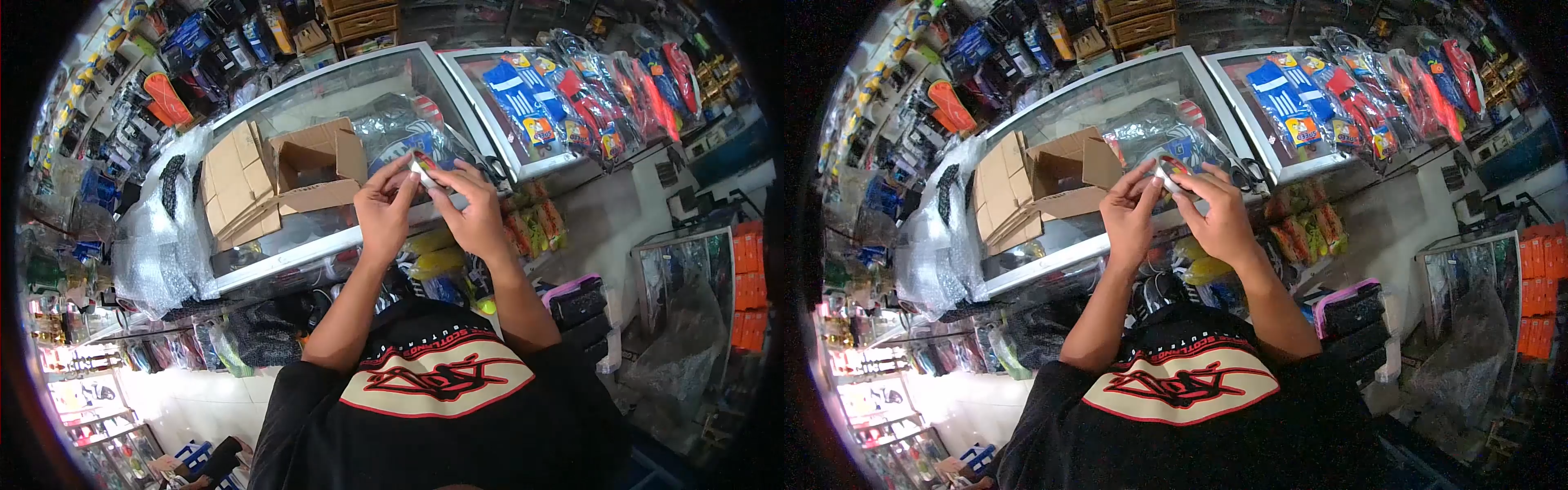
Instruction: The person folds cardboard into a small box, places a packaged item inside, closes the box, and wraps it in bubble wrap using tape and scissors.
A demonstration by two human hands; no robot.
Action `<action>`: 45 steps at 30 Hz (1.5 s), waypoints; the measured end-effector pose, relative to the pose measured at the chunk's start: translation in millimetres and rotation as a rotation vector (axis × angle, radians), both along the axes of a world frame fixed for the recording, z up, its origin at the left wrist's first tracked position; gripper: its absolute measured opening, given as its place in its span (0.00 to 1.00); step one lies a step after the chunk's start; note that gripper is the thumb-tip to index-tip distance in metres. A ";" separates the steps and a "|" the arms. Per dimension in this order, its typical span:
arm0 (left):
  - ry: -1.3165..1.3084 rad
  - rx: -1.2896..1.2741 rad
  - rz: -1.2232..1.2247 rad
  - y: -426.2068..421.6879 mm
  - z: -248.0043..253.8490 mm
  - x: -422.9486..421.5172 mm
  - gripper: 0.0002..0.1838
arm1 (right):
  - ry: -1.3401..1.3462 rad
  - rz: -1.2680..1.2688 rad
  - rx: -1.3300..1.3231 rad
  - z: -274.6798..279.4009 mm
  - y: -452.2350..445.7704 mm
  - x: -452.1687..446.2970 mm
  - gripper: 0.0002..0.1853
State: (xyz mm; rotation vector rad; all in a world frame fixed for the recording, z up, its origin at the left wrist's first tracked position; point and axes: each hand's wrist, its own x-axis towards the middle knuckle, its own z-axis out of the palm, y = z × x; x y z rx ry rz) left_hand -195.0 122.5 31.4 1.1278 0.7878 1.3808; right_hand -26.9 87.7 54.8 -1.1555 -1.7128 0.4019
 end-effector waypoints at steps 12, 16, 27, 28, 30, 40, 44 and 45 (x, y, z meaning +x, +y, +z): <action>0.116 0.000 0.034 -11.7 10.2 -7.5 0.17 | 0.171 0.060 -0.107 8.2 -7.4 6.4 0.16; 0.145 0.006 0.052 -14.9 12.0 -8.0 0.17 | 0.137 0.067 -0.087 13.6 -8.9 6.9 0.16; 0.711 0.467 0.274 -10.6 20.3 -11.2 0.10 | -0.052 0.052 0.026 17.3 -9.3 7.5 0.14; 0.783 0.527 0.259 -8.5 21.4 -11.7 0.10 | -0.053 0.052 0.026 17.1 -9.0 8.2 0.14; 0.856 0.584 0.244 -5.3 21.3 -13.9 0.11 | -0.084 0.055 0.032 16.2 -8.5 8.5 0.14; 0.931 0.619 0.177 4.4 7.1 -14.9 0.17 | -0.082 0.086 0.000 16.2 -8.4 8.4 0.14; 0.705 0.544 0.165 1.7 12.5 -14.5 0.12 | -0.023 0.092 -0.009 19.8 -7.8 9.4 0.14; 0.704 0.544 0.164 0.3 14.2 -14.4 0.12 | -0.011 0.095 -0.014 21.0 -7.7 9.9 0.14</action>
